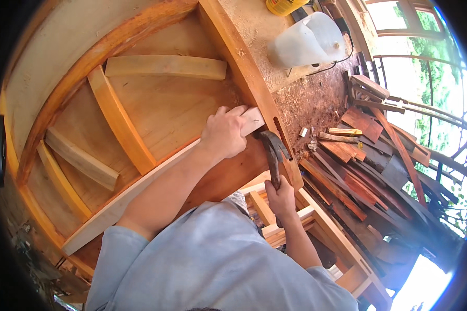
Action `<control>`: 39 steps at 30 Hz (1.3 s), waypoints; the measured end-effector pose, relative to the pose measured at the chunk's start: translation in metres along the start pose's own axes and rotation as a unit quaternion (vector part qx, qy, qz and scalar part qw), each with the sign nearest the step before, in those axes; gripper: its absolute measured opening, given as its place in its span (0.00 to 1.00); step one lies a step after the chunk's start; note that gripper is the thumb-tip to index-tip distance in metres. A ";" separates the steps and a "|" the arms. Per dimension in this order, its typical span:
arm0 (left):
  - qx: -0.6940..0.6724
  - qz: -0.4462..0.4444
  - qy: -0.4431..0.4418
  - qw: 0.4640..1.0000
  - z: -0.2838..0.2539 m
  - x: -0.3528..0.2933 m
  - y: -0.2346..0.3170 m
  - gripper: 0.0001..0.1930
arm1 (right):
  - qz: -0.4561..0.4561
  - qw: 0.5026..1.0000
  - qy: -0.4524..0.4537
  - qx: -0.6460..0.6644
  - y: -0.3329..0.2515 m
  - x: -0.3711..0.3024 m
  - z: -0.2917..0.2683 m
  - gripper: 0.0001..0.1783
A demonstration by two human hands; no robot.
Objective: The person secures a wooden support beam to a furniture frame using a hammer and nails, then applies glue to a small wooden block using a brush and places it onto the frame.
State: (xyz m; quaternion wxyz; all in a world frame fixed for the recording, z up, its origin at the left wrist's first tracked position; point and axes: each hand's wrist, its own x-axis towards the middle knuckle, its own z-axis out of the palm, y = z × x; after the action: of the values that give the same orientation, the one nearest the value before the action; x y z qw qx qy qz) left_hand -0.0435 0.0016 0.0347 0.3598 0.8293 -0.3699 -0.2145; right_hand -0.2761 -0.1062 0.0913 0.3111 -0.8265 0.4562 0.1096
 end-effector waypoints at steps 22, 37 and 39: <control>0.029 0.137 -0.098 0.985 -0.004 0.034 -0.024 0.28 | 0.213 0.675 -0.041 0.705 -0.073 -0.070 0.026 0.12; 0.033 0.191 -0.048 0.980 0.007 0.037 -0.036 0.31 | 0.197 0.597 0.057 0.776 -0.137 -0.031 0.069 0.09; 0.045 0.179 -0.049 0.982 0.005 0.036 -0.037 0.32 | 0.191 0.612 0.020 0.767 -0.130 -0.035 0.061 0.09</control>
State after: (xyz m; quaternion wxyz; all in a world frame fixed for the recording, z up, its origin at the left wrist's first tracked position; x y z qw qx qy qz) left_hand -0.0068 -0.0111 0.0007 0.3360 0.7538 -0.5386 -0.1699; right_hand -0.1825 0.0059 0.1136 0.7942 -0.1824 0.5276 -0.2399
